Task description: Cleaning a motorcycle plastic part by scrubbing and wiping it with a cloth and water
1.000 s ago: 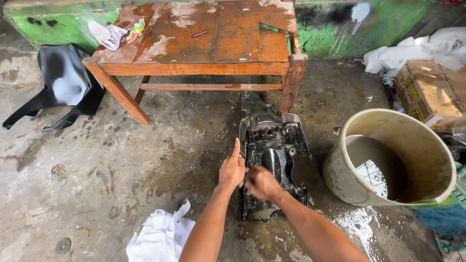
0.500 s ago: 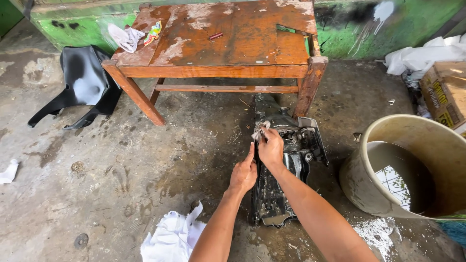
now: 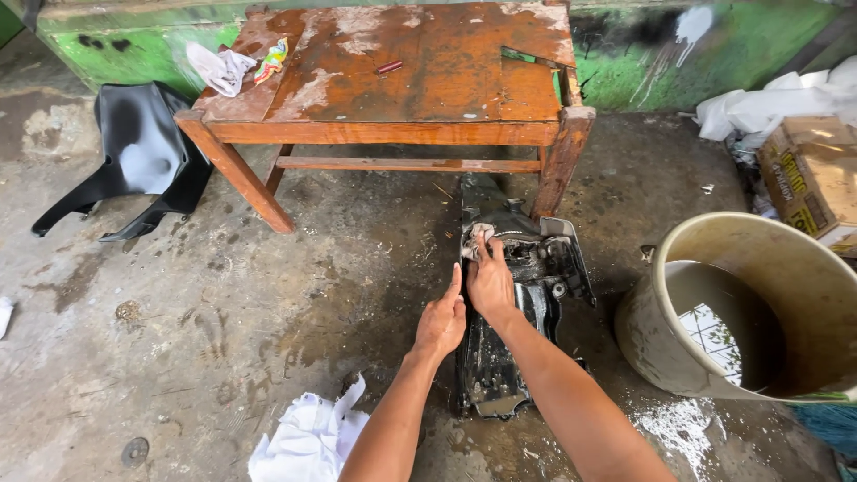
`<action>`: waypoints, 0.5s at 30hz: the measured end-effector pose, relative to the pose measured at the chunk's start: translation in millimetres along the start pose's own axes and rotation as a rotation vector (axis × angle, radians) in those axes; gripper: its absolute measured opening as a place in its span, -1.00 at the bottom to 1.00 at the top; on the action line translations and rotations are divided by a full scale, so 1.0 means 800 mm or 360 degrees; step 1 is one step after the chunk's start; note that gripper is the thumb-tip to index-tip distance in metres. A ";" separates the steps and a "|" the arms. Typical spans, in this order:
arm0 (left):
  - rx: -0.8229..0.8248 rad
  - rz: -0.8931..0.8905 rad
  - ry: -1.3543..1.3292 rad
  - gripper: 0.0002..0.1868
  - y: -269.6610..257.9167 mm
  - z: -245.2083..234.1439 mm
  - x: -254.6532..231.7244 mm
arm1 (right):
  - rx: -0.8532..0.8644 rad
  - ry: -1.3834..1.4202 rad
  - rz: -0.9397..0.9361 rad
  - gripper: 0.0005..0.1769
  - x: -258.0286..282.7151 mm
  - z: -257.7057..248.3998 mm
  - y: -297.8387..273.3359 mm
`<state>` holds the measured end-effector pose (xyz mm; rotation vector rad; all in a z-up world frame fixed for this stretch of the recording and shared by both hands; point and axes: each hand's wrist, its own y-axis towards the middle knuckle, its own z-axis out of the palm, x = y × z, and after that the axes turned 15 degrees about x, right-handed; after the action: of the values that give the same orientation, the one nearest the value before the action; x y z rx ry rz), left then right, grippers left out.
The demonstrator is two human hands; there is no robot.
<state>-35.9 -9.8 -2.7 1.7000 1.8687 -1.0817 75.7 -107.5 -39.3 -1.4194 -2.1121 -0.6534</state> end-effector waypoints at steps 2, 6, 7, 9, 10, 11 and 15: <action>0.0028 -0.0065 0.0023 -0.26 -0.009 -0.005 -0.011 | 0.0170 -0.0161 -0.0075 -0.34 -0.009 0.000 -0.015; 0.0020 -0.0093 0.0025 -0.26 -0.005 0.003 -0.010 | 0.0216 -0.0249 -0.0205 -0.40 -0.038 0.007 -0.020; 0.0022 -0.0109 0.0031 -0.27 -0.001 0.005 -0.008 | 0.0263 -0.0313 -0.0219 -0.37 -0.046 0.009 -0.021; 0.0020 -0.0119 0.0036 -0.27 -0.001 0.005 -0.009 | 0.0305 -0.0379 -0.0237 -0.34 -0.051 0.004 -0.027; 0.0044 -0.0148 0.0017 -0.27 -0.005 0.003 -0.013 | 0.0399 -0.0424 -0.0256 -0.33 -0.050 -0.002 -0.033; 0.0071 -0.0177 -0.0002 -0.27 -0.009 0.001 -0.017 | 0.0493 -0.0471 -0.0273 -0.31 -0.050 -0.008 -0.040; 0.0076 -0.0193 0.0005 -0.27 -0.008 0.002 -0.018 | 0.0378 -0.0448 -0.0341 -0.39 -0.061 -0.011 -0.045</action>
<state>-39.9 -20.1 8.5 1.6323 1.9852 -1.1797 58.7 -158.7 -68.1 -1.2228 -2.4901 -0.2764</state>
